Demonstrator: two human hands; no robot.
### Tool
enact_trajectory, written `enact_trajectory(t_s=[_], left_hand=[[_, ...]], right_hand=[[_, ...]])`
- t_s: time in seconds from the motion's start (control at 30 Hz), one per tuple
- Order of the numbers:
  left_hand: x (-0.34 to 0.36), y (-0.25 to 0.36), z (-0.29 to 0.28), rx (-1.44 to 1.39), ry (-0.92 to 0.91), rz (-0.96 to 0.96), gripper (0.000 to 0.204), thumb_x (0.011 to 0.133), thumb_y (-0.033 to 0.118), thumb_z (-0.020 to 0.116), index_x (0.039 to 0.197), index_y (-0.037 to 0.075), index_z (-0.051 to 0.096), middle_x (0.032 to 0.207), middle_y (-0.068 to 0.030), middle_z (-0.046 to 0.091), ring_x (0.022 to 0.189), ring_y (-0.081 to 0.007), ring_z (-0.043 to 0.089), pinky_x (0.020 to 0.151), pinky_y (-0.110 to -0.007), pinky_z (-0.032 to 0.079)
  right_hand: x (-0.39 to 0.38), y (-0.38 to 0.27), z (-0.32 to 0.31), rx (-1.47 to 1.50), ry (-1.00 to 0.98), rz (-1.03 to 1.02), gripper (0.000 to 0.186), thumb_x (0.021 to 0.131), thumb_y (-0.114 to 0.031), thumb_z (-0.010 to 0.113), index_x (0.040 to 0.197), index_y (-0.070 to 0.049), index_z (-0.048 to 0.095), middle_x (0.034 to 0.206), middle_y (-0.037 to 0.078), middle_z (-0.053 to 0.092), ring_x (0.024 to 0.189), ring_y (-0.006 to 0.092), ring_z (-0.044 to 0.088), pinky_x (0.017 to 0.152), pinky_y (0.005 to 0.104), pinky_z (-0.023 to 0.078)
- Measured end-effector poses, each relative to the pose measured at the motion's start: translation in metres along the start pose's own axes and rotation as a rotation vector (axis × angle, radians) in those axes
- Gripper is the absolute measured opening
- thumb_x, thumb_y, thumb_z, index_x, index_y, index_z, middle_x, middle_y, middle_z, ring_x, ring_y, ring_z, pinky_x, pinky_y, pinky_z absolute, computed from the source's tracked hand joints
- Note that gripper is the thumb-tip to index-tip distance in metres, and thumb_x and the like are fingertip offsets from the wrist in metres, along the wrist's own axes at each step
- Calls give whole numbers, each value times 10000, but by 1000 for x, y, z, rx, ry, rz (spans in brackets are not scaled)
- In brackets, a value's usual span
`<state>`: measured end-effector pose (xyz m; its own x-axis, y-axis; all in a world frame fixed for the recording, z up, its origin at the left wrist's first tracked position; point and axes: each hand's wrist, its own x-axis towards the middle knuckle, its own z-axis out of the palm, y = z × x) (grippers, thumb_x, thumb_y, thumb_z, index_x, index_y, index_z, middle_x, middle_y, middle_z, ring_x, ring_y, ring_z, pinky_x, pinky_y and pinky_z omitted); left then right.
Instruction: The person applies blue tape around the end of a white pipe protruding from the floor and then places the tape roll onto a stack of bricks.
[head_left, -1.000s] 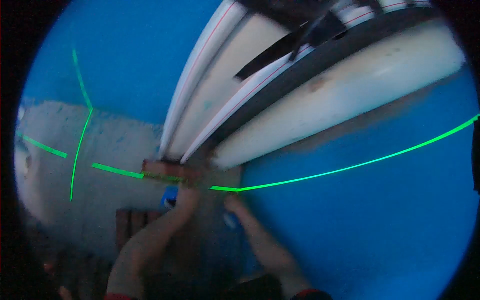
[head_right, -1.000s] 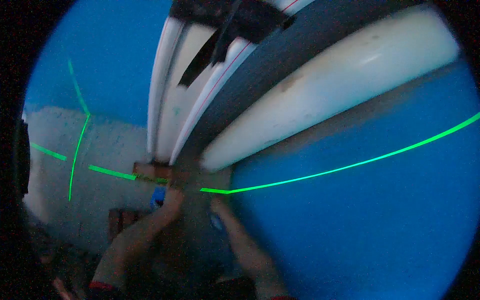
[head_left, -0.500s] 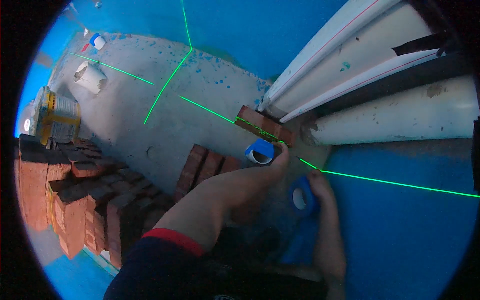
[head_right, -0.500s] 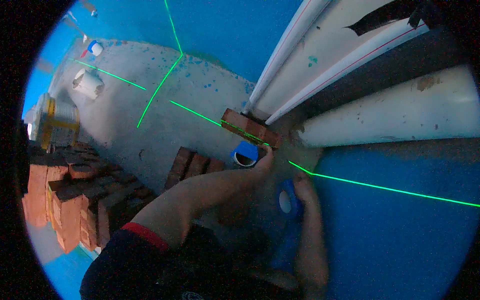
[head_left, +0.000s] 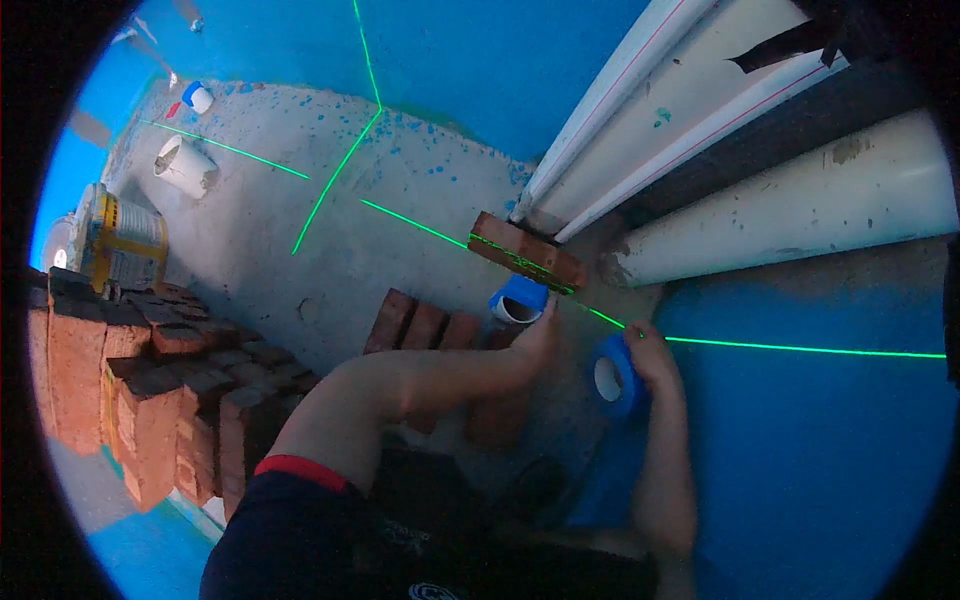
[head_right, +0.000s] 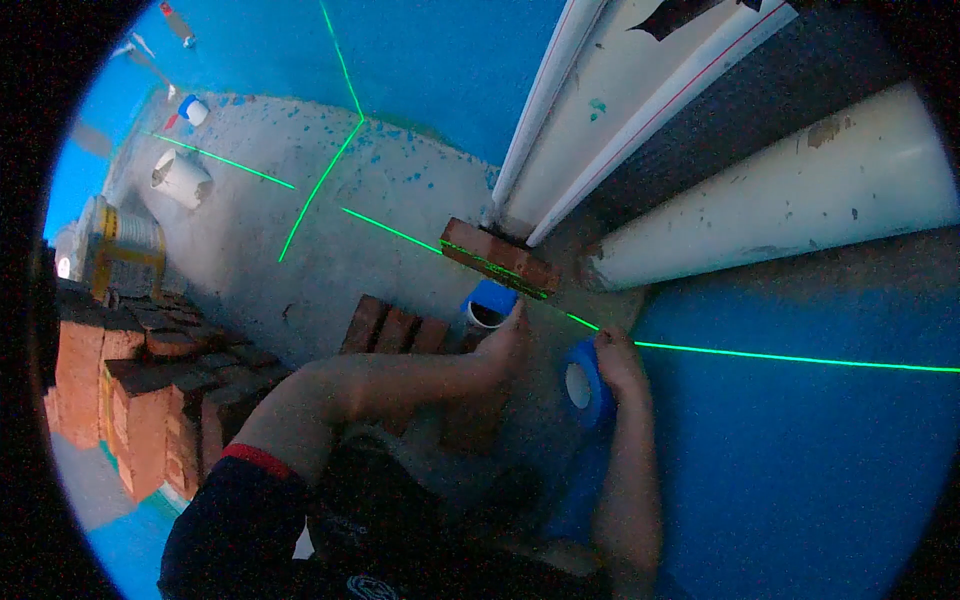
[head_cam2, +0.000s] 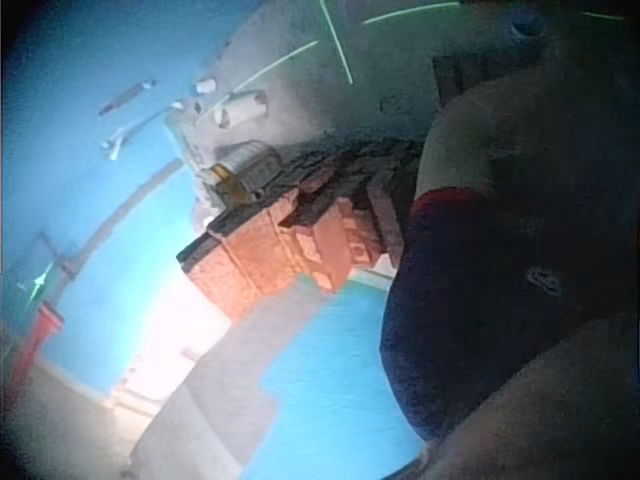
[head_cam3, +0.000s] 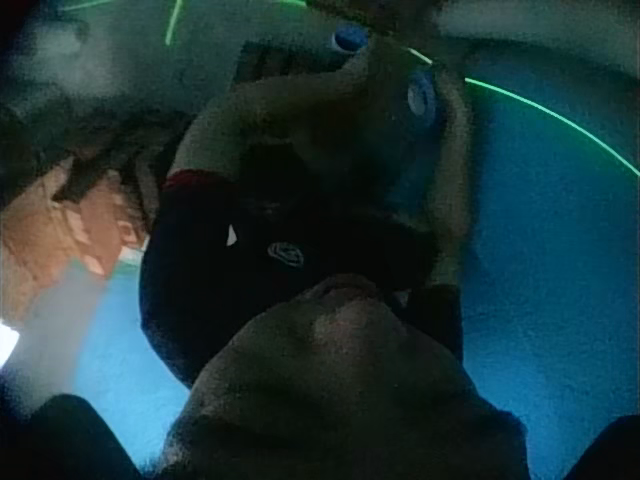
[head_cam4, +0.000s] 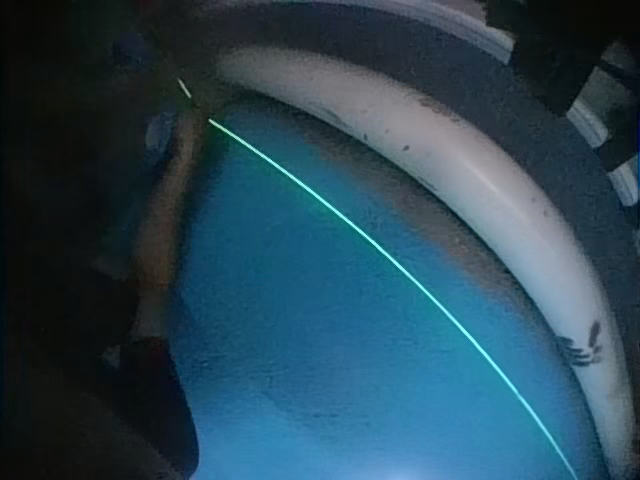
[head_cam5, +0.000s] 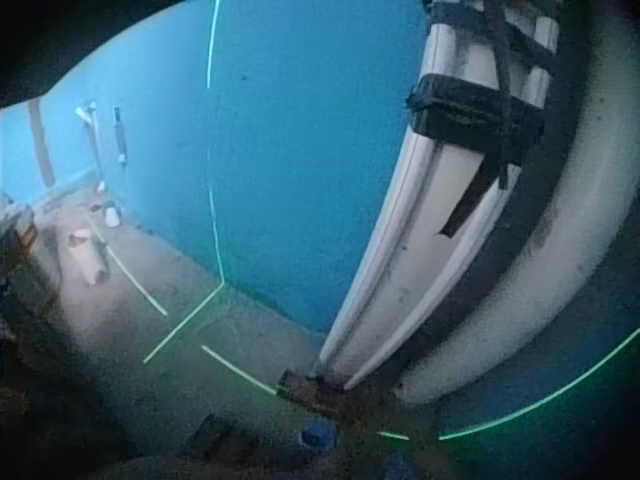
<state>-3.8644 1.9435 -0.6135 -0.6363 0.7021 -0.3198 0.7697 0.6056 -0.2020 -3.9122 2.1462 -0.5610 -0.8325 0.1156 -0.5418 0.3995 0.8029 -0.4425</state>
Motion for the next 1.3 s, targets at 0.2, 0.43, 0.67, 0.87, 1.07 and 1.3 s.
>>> enact_trajectory(t_s=[0.2, 0.43, 0.67, 0.87, 1.07, 1.3], left_hand=[[41, 9, 49, 144, -1, 50, 361, 870, 291, 490, 1119, 93, 660, 1157, -127, 616, 1134, -316, 532, 1098, -554, 152], [4, -23, 6, -479, 239, 53, 209, 843, 172, 518, 894, 67, 691, 876, -112, 667, 876, -251, 642, 842, -419, 464], [-42, -36, -12, -1716, 595, -517, 366, 850, 358, 642, 893, -4, 672, 843, -186, 661, 799, -287, 650, 693, -371, 494], [-60, -25, -23, -1662, 396, -743, 340, 785, 332, 715, 826, -4, 687, 798, -172, 672, 758, -270, 661, 679, -372, 495], [-63, 2, 12, -1791, 402, -756, 283, 792, 286, 714, 800, 8, 656, 760, -145, 648, 722, -241, 630, 670, -368, 485], [-75, 7, 9, -2246, 352, -766, 212, 836, 232, 680, 827, 33, 608, 763, -27, 597, 694, -144, 544, 652, -331, 462]], right_hand=[[10, 6, 14, -14, -57, -113, 264, 913, -308, 519, 1033, -88, 602, 860, 84, 611, 786, 179, 543, 701, 341, 450], [-10, 2, -1, 165, -48, -65, 280, 897, -302, 544, 1065, -80, 578, 956, 98, 610, 856, 206, 561, 752, 351, 454], [-21, -39, 3, 229, -460, -233, 480, 758, -237, 712, 1177, -92, 527, 1126, 64, 546, 1041, 186, 509, 898, 303, 415], [-35, -69, 10, 121, -653, -451, 620, 705, -211, 747, 1272, -112, 519, 1188, 72, 549, 1126, 211, 498, 960, 336, 404], [-49, -55, 24, -14, -641, -495, 802, 687, -270, 791, 1395, -189, 424, 1249, 128, 556, 1116, 265, 533, 963, 367, 421], [-61, -50, 9, 279, -466, -236, 845, 700, -415, 796, 1387, -105, 413, 1194, 140, 588, 1010, 252, 591, 876, 370, 474]])
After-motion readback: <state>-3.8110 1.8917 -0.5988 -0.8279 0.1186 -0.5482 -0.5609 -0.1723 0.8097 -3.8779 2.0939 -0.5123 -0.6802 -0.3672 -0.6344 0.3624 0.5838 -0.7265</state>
